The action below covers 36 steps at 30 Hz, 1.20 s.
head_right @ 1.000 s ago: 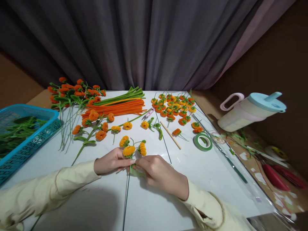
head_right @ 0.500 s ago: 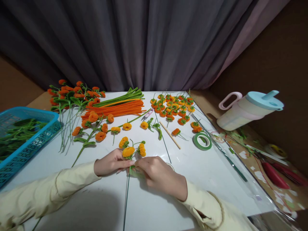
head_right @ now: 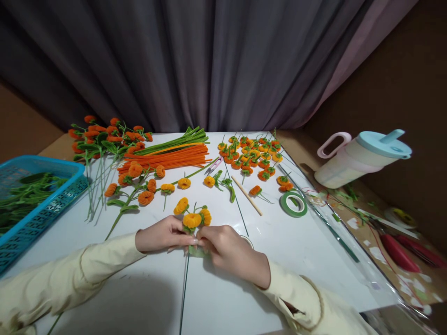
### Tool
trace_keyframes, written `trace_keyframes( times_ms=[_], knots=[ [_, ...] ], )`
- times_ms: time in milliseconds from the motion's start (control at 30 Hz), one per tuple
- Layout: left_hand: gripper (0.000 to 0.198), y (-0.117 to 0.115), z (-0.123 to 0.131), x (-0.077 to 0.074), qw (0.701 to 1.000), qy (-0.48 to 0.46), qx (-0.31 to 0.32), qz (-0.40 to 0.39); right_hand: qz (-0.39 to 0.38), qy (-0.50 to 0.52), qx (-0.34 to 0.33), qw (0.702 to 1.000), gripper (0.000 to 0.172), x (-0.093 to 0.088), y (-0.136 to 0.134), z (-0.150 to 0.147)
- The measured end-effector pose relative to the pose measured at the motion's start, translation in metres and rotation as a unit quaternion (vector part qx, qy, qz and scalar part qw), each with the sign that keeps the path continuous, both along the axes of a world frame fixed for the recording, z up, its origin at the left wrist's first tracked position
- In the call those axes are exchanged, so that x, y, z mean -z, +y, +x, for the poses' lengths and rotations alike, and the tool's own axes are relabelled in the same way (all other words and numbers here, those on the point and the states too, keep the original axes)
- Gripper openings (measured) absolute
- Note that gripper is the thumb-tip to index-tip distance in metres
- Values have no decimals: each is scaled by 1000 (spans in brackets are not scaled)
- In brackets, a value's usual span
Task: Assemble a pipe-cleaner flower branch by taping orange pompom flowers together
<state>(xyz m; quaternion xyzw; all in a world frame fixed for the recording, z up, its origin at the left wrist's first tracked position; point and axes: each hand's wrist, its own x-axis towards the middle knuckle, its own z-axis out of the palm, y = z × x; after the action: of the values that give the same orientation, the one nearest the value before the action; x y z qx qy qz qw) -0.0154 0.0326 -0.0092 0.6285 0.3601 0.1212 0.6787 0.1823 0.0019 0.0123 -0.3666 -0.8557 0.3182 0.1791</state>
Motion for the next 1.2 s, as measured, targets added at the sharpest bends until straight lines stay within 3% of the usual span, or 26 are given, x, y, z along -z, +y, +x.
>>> trace_keyframes(
  times_ms=[233, 433, 600, 767, 1033, 1200],
  knots=[
    [31, -1, 2, -3, 999, -14, -9, -29, -5, 0, 19, 1000, 17, 2, 0, -1],
    [41, -1, 0, -3, 1000, -11, 3, -20, -9, 9, 26, 1000, 16, 2, 0, -2],
    [49, -4, 4, -2, 998, 39, -38, 2, 4, 3, 29, 1000, 17, 3, -1, -2],
    [34, -4, 8, -1, 992, -46, -74, -93, 25, -13, 26, 999, 17, 6, -1, -2],
    [33, -2, 6, -3, 982, -65, -93, -148, 40, -11, 18, 999, 17, 9, -2, -4],
    [34, -1, 6, -6, 979, -76, -93, -167, 33, 15, 55, 998, 17, 7, -2, -5]
  ],
)
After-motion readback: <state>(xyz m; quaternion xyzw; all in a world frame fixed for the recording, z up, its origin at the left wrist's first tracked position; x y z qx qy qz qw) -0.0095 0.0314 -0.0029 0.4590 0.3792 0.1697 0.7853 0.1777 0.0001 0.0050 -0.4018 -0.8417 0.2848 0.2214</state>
